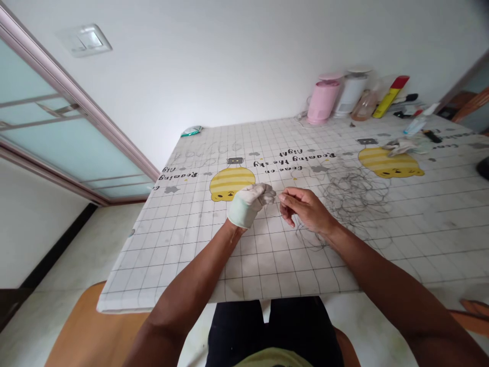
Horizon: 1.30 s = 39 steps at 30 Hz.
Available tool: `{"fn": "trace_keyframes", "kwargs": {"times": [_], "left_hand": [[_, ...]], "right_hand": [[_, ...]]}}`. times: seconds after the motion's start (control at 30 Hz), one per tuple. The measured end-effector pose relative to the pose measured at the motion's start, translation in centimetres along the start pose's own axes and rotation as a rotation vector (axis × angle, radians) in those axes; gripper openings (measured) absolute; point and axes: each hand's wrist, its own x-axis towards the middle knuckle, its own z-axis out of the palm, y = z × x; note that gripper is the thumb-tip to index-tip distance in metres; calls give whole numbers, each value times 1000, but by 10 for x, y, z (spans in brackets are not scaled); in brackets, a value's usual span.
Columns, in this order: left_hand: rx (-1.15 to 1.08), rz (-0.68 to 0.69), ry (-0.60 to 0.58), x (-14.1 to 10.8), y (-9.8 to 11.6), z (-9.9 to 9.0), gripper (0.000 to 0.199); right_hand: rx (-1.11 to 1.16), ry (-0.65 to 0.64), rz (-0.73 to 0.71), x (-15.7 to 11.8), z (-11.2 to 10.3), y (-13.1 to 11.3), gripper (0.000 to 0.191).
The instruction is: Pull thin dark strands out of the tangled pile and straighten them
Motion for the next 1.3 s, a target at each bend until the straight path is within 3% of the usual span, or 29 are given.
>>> {"fn": "trace_keyframes", "kwargs": {"times": [0.17,0.27,0.33,0.43,0.5,0.63,0.73,0.83,0.93,1.07,1.17,1.3], "left_hand": [[-25,0,38,1,-6,1,43],[53,-59,127,-1,-7,2,44],[250,-84,249,-4,-5,5,47],[707,-19,489,-9,1,15,40],[911,-1,560,-13,4,23,36],[1029,-140,371,-17,5,36,38],[1028,-123,195,-20,4,33,36],[1088,-50,66,-20,6,24,27],[1079,-81,96,-16,8,16,19],[831,-208,277,-6,8,10,23],[724,-213,241,-3,6,5,24],[686,-202,172,-4,7,2,23]], "right_hand": [[-59,70,-58,0,-2,-2,38],[-211,150,-93,1,-4,0,39],[-418,278,-169,3,-6,4,38],[-904,491,-395,5,-8,14,35],[-1198,500,-546,6,-8,20,32],[-1486,319,-747,4,-4,26,28],[-1562,221,-785,2,0,27,30],[-1521,157,-765,2,3,28,30],[-1355,164,-703,3,4,27,28],[-1118,373,-541,4,-3,20,30],[-928,509,-365,7,-14,13,28],[-532,278,-72,11,-21,10,36]]}}
